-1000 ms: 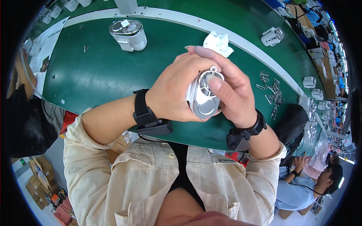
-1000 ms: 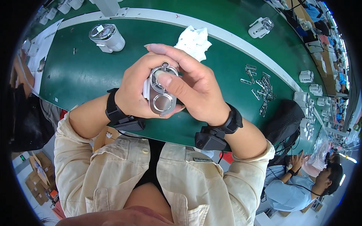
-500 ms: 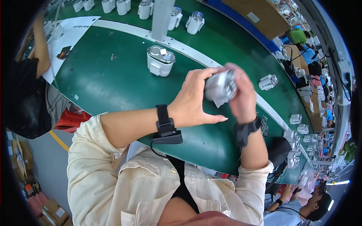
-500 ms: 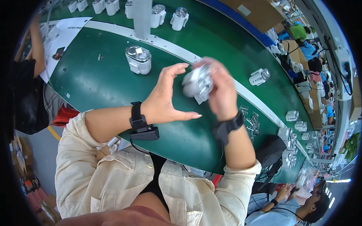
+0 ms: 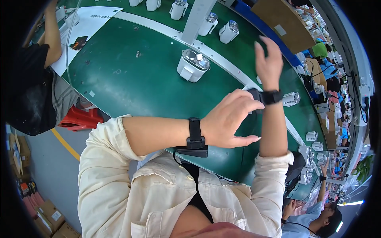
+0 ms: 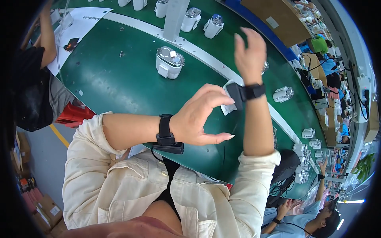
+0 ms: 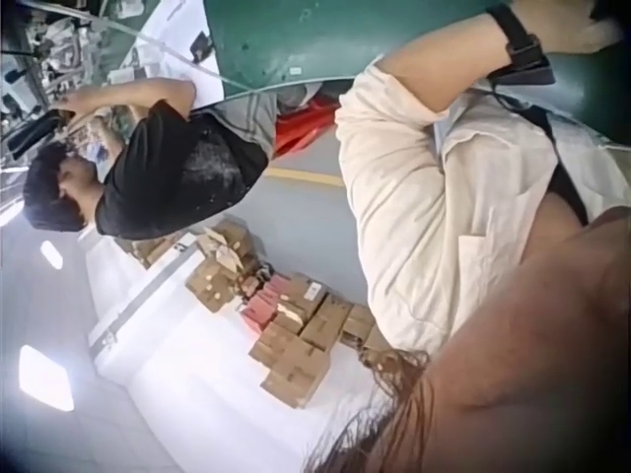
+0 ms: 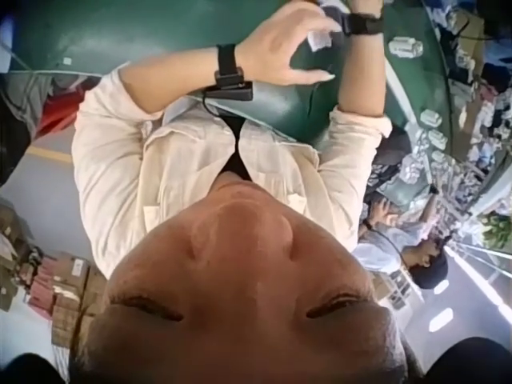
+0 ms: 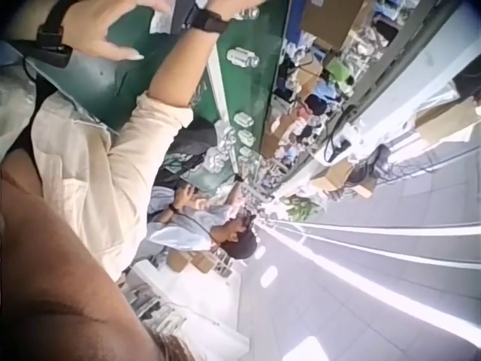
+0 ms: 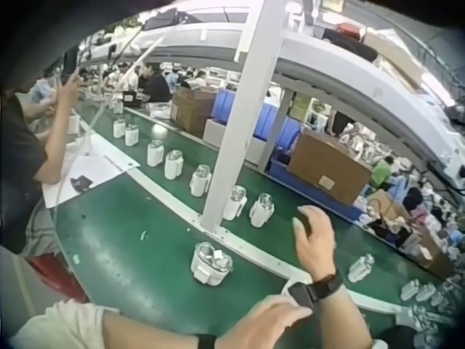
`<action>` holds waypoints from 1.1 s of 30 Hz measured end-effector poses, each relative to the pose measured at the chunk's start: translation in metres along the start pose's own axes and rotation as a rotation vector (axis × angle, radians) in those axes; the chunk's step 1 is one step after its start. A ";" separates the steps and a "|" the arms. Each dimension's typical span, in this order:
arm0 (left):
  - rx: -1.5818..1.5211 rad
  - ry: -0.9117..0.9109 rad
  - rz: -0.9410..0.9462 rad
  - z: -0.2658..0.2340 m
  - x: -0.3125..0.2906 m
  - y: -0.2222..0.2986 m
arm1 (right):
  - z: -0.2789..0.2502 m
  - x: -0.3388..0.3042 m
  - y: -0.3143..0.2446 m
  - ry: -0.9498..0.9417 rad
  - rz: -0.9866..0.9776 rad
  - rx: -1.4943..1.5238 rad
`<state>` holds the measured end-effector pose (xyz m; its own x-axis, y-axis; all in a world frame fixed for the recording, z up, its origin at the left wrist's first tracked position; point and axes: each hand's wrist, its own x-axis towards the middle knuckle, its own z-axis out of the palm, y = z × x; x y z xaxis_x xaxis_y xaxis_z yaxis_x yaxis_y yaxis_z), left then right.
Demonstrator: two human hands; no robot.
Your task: The person picks up a white and silver device, peels a protective film off the top, and wipes the surface with a cloth. They repeat this process for several more devices on the assembly line, one at a time.
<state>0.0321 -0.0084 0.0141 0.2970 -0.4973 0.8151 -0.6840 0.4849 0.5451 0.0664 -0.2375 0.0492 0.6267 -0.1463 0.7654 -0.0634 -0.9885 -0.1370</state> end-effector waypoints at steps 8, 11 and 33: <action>-0.031 0.030 -0.067 -0.002 -0.002 -0.006 | 0.119 0.041 0.007 -0.252 0.495 0.038; -0.036 0.035 -0.059 0.002 -0.003 -0.006 | 0.109 0.045 0.014 -0.324 0.589 0.173; 0.131 -0.173 -0.086 0.000 0.001 0.008 | -0.186 -0.096 -0.082 -0.335 0.183 0.578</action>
<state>0.0268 -0.0052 0.0192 0.2467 -0.6544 0.7148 -0.7451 0.3435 0.5717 -0.1330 -0.1490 0.1043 0.8573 -0.1977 0.4753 0.1744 -0.7572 -0.6295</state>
